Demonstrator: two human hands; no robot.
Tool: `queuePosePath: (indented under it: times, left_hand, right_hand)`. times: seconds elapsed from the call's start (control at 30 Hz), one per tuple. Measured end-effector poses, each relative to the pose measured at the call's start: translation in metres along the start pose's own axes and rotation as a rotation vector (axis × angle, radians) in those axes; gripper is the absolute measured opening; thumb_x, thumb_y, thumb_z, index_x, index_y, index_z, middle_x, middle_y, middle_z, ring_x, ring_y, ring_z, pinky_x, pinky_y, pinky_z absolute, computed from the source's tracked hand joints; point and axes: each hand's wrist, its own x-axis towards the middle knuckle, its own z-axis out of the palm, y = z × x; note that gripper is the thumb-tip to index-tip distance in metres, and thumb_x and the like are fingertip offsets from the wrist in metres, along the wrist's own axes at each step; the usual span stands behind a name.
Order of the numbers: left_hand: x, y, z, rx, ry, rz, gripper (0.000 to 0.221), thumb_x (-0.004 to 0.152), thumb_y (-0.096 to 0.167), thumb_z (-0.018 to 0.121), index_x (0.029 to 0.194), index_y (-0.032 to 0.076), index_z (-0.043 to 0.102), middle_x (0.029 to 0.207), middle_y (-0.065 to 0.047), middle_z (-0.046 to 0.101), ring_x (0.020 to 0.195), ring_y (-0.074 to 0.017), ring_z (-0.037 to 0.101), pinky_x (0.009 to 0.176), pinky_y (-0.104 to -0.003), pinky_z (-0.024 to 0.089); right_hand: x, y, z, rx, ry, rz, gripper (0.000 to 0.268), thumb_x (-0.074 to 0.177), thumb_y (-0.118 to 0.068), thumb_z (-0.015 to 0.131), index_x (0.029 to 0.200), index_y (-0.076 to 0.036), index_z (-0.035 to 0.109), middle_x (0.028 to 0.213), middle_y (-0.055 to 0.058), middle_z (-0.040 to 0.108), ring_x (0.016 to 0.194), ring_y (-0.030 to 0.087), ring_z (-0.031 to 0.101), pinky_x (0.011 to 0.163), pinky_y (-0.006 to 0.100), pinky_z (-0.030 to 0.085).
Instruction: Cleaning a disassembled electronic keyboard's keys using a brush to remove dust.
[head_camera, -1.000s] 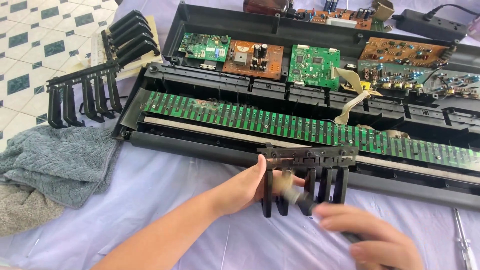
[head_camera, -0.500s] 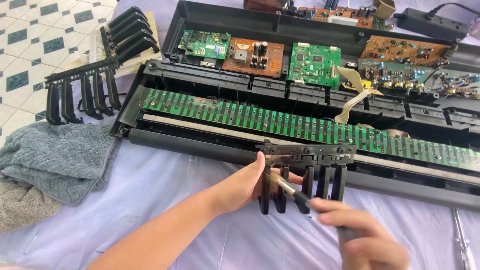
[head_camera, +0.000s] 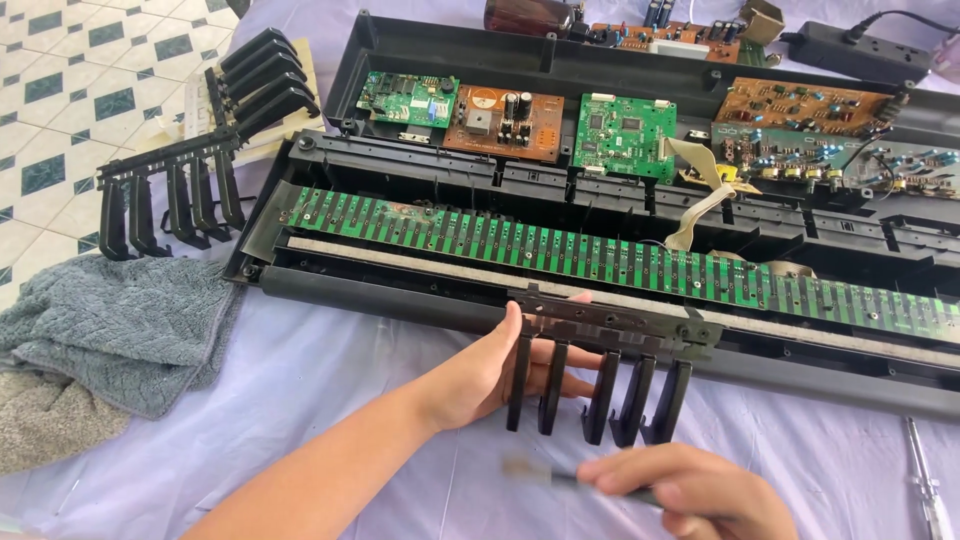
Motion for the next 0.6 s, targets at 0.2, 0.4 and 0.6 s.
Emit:
queuePosePath:
  times: [0.2, 0.4, 0.6]
  left_hand:
    - [0.0, -0.003, 0.0, -0.039, -0.073, 0.074, 0.09, 0.097, 0.069, 0.011, 0.154, 0.008, 0.044, 0.151, -0.013, 0.055, 0.136, -0.0293, 0.057, 0.11, -0.043, 0.048]
    - [0.002, -0.009, -0.004, -0.044, -0.069, 0.115, 0.085, 0.096, 0.068, 0.014, 0.161, 0.015, 0.032, 0.144, -0.015, 0.058, 0.13, -0.0294, 0.059, 0.109, -0.045, 0.048]
    - [-0.004, -0.003, 0.0, -0.041, -0.076, 0.198, 0.08, 0.098, 0.066, 0.017, 0.168, 0.03, 0.006, 0.152, -0.01, 0.052, 0.125, -0.0324, 0.06, 0.106, -0.046, 0.047]
  right_hand:
    - [0.002, 0.007, 0.005, -0.006, -0.116, 0.04, 0.021, 0.102, -0.021, 0.054, 0.102, -0.01, 0.072, 0.112, 0.016, 0.081, 0.112, 0.033, 0.08, 0.097, 0.047, 0.063]
    - [-0.032, 0.012, 0.008, -0.302, -0.048, 0.187, 0.028, 0.095, -0.035, 0.063, 0.107, -0.018, 0.082, 0.122, 0.002, 0.085, 0.122, 0.02, 0.078, 0.103, 0.038, 0.06]
    - [-0.016, 0.005, 0.014, -0.337, -0.124, 0.237, 0.03, 0.094, -0.039, 0.064, 0.112, -0.023, 0.083, 0.127, -0.003, 0.083, 0.122, 0.015, 0.076, 0.098, 0.032, 0.06]
